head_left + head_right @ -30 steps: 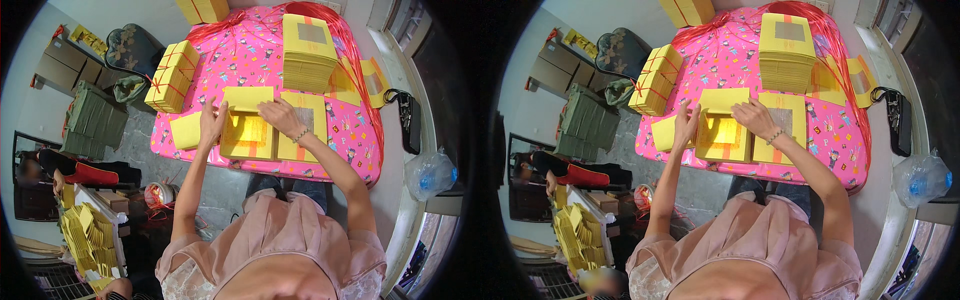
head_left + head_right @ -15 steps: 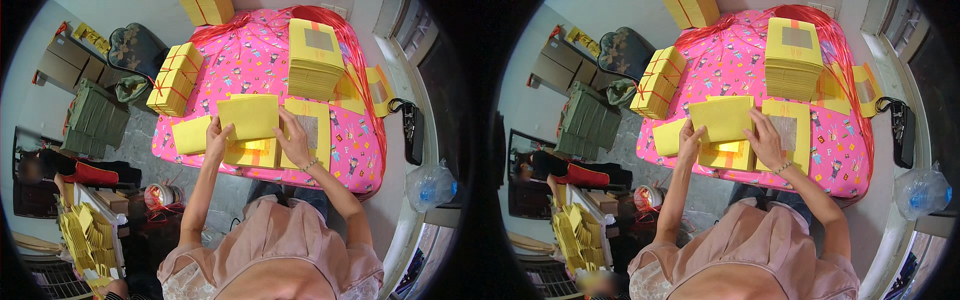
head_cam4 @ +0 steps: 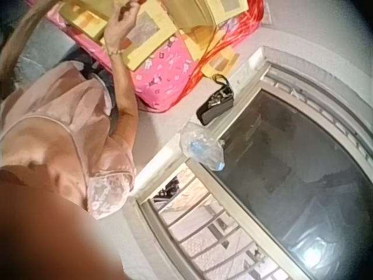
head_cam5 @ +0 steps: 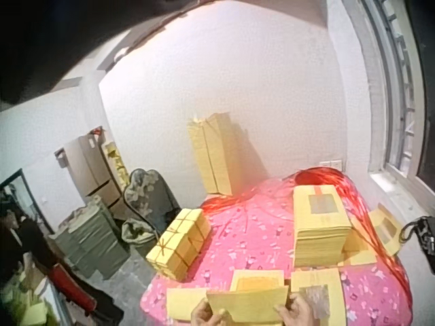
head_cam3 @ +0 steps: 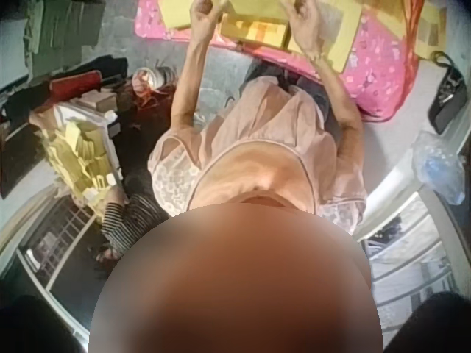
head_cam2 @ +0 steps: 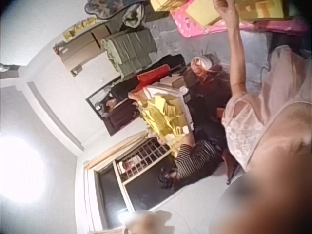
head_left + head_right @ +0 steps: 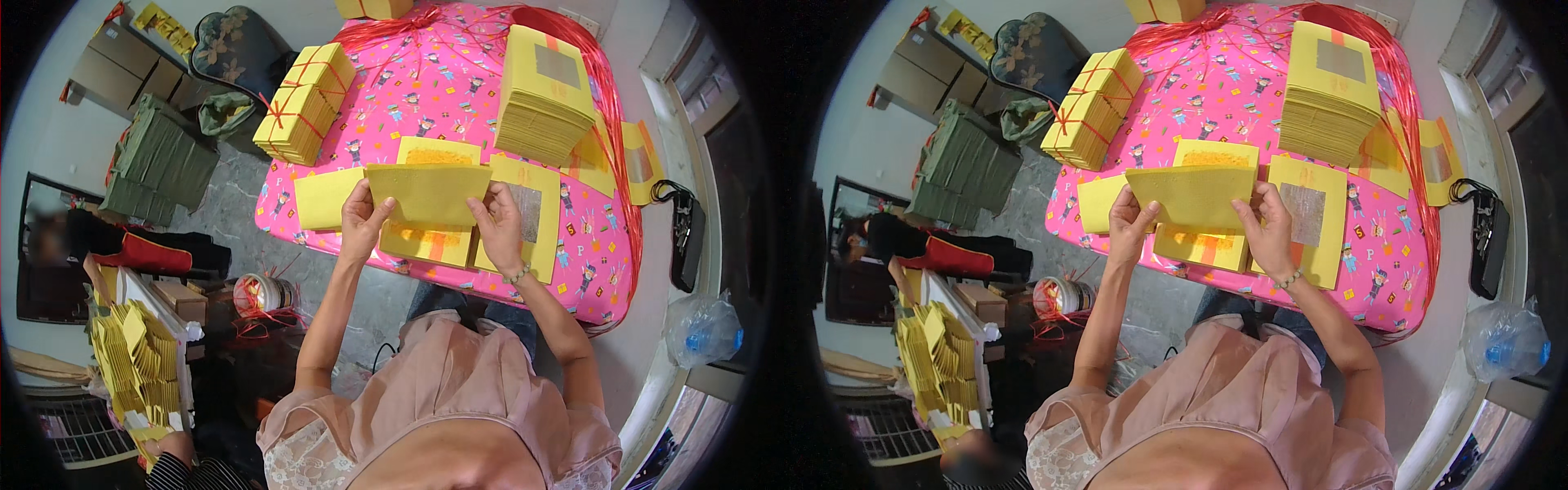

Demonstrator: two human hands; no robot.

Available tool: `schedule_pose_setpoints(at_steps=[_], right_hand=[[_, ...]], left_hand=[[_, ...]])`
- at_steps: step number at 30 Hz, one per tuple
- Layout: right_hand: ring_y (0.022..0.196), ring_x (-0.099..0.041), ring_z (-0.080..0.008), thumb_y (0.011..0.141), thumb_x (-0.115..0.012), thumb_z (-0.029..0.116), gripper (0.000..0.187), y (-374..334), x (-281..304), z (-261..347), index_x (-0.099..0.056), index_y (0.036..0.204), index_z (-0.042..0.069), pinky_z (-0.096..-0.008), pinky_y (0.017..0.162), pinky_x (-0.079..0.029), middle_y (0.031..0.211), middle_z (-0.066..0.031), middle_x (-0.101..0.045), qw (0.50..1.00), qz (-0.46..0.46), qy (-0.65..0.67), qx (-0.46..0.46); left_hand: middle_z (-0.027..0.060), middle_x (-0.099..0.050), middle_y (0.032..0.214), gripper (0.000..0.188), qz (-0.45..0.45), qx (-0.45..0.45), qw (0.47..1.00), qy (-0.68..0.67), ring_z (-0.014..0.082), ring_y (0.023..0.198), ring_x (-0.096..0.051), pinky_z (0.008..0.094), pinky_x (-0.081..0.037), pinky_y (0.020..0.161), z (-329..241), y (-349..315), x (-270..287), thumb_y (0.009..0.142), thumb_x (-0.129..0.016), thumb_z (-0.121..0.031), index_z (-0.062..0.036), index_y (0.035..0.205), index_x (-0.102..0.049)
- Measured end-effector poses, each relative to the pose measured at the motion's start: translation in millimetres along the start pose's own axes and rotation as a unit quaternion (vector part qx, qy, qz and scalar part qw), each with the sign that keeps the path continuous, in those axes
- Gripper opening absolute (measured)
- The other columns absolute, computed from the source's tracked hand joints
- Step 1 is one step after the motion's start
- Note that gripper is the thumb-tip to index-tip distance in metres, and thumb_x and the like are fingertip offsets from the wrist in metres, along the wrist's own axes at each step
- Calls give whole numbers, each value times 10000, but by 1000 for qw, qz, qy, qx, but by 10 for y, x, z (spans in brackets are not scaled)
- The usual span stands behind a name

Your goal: Tying stacks of yellow joss paper into bundles using red string.

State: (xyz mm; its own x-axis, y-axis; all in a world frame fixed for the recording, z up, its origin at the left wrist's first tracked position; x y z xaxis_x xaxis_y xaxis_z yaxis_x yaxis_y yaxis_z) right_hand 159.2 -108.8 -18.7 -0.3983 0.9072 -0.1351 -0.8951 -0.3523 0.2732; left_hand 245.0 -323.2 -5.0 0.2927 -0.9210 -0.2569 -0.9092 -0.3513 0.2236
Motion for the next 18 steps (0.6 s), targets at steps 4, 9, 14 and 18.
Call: schedule_pose_setpoints(at_steps=[4, 9, 14, 18], right_hand=[[839, -616, -104, 913, -660, 55, 166, -64, -23, 84, -551, 1030, 13, -250, 696, -490, 973, -61, -639, 993, -13, -101, 61], [822, -621, -127, 898, -672, 55, 174, -100, -119, 196, -548, 1014, 18, -255, 681, -495, 898, -61, -601, 978, -13, -172, 117], [871, -646, -156, 886, -682, 60, 224, -94, -228, 165, -551, 1062, 17, -274, 712, -511, 905, -75, -612, 992, 34, -113, 53], [895, -656, -178, 890, -679, 81, 293, -68, -278, 157, -557, 1150, 22, -303, 772, -523, 960, -97, -650, 980, 86, -169, 59]], left_hand=[[82, -667, 1111, 340, 17, -29, 999, 43, 144, 1029, -627, 304, -490, 915, -51, -42, 66, 898, -651, 10, 8, 1223, -553], [60, -668, 1060, 253, -4, -31, 997, 68, 111, 970, -618, 266, -495, 854, -90, -113, 113, 899, -655, 11, 10, 1141, -584], [69, -649, 1107, 268, -26, -31, 997, 65, 114, 1007, -604, 270, -485, 876, -163, -113, 231, 905, -634, 20, 8, 1164, -565], [88, -606, 1201, 381, -78, -9, 990, 117, 162, 1099, -580, 311, -454, 958, -280, -22, 666, 924, -595, -6, -2, 1287, -483]])
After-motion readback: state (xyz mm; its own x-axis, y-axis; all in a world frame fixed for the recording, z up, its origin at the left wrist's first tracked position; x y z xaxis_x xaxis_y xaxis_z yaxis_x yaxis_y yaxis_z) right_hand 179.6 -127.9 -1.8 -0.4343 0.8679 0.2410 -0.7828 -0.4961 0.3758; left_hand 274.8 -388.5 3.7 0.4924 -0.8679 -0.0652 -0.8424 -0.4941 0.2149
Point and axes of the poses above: each hand's wrist, its own y-axis towards the middle knuckle, its own x-axis out of the back of the hand, z = x × y, the point moved 6 cm from there along y, towards the middle knuckle
